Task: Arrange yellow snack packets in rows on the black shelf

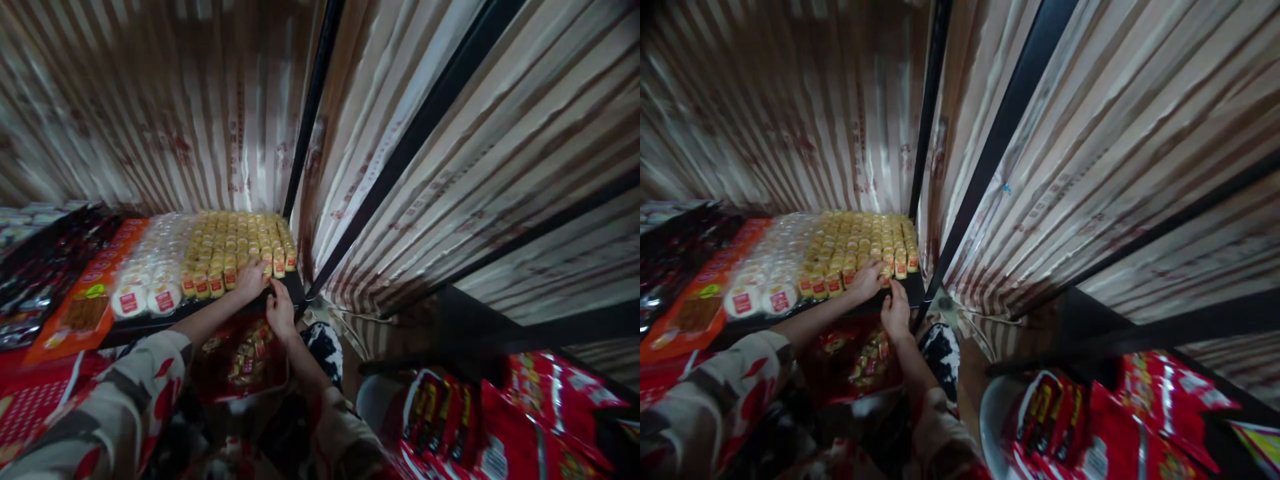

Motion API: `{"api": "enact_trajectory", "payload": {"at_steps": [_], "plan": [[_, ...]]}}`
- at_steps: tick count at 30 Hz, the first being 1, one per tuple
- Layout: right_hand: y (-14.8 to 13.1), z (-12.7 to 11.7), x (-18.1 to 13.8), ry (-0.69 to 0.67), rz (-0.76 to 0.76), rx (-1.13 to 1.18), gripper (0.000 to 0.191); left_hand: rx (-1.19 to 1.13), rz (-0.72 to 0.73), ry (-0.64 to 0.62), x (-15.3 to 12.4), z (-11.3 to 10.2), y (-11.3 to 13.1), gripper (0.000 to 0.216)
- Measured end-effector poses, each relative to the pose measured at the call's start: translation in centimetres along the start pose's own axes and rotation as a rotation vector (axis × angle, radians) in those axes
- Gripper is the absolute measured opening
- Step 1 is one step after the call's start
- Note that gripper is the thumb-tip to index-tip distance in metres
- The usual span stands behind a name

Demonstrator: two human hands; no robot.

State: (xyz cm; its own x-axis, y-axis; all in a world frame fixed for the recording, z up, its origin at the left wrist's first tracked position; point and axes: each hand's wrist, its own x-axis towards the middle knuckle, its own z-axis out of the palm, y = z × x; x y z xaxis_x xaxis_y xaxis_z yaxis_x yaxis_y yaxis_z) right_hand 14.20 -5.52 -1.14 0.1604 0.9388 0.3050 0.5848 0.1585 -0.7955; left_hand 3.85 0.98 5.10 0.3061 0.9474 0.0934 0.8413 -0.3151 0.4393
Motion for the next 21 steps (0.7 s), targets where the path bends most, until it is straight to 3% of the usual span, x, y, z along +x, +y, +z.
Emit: {"api": "enact_trajectory", "payload": {"at_steps": [7, 14, 21], "plan": [[0.8, 0.8, 0.7, 0.026, -0.009, -0.066, 0.052, 0.014, 0.004, 0.025, 1.7, 1.3, 0.0, 0.040], [1.2, 1.0, 1.8, 0.002, -0.024, -0.154, 0.054, 0.068, 0.000, 0.046, 2.5, 1.4, -0.1, 0.036], [2.1, 1.3, 2.0, 0.018, -0.038, -0.207, 0.058, 0.081, 0.021, 0.102, 1.5, 1.3, 0.0, 0.030]]}}
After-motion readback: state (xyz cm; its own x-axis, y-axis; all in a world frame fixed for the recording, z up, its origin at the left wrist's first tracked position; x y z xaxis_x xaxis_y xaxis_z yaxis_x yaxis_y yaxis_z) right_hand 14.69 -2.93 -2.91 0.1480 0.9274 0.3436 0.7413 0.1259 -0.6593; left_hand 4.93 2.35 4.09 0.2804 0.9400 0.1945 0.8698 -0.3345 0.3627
